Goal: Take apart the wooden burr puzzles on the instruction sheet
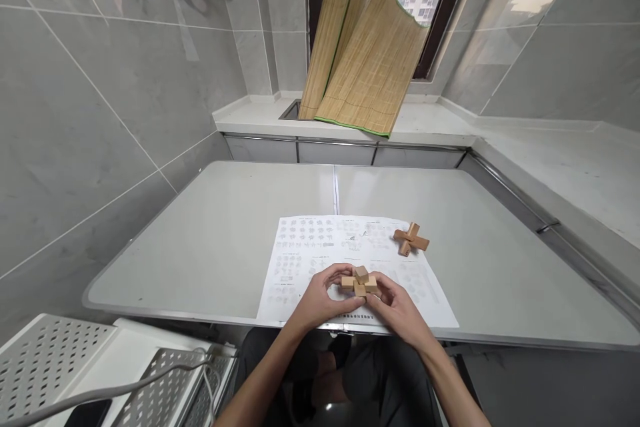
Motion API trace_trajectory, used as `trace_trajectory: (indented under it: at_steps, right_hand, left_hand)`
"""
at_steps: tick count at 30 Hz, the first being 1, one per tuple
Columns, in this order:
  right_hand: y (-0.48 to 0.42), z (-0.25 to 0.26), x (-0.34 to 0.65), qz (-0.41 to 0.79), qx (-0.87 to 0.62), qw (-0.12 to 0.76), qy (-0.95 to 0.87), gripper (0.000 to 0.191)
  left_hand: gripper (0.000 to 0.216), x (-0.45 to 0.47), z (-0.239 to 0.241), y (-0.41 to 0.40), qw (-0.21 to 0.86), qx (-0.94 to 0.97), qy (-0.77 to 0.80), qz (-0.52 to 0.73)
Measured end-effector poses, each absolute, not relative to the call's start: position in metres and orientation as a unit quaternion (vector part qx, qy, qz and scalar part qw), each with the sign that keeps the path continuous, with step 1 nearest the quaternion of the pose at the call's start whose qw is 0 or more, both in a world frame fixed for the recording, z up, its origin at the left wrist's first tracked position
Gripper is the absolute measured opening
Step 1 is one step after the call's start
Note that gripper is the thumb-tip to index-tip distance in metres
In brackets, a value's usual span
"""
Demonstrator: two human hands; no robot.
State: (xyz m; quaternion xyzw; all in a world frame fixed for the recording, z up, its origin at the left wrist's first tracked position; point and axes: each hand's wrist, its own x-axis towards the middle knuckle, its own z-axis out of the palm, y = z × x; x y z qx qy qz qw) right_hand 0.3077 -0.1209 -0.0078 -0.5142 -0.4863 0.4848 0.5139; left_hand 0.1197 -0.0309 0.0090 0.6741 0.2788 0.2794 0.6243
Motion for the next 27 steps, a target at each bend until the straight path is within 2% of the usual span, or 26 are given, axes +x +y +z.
trace_trajectory:
  at_steps: [5,13,21,27]
  right_hand:
    - [-0.122,-0.019,0.305,0.472,-0.530,0.532,-0.462,0.042]
    - [-0.121,-0.034,0.303,0.445,-0.540,0.570,-0.430,0.043]
    - [-0.120,-0.035,0.304,0.461,-0.536,0.576,-0.411,0.051]
    - [-0.118,-0.026,0.306,0.377,-0.547,0.584,-0.467,0.036]
  left_hand:
    - [0.048,0.121,0.014,-0.034,0.612,0.676,0.282,0.297]
    - [0.053,0.122,0.011,-0.036,0.590,0.682,0.303,0.306]
    - [0.050,0.123,0.010,-0.036,0.582,0.690,0.301,0.306]
    - [0.051,0.123,0.004,-0.036,0.582,0.683,0.315,0.308]
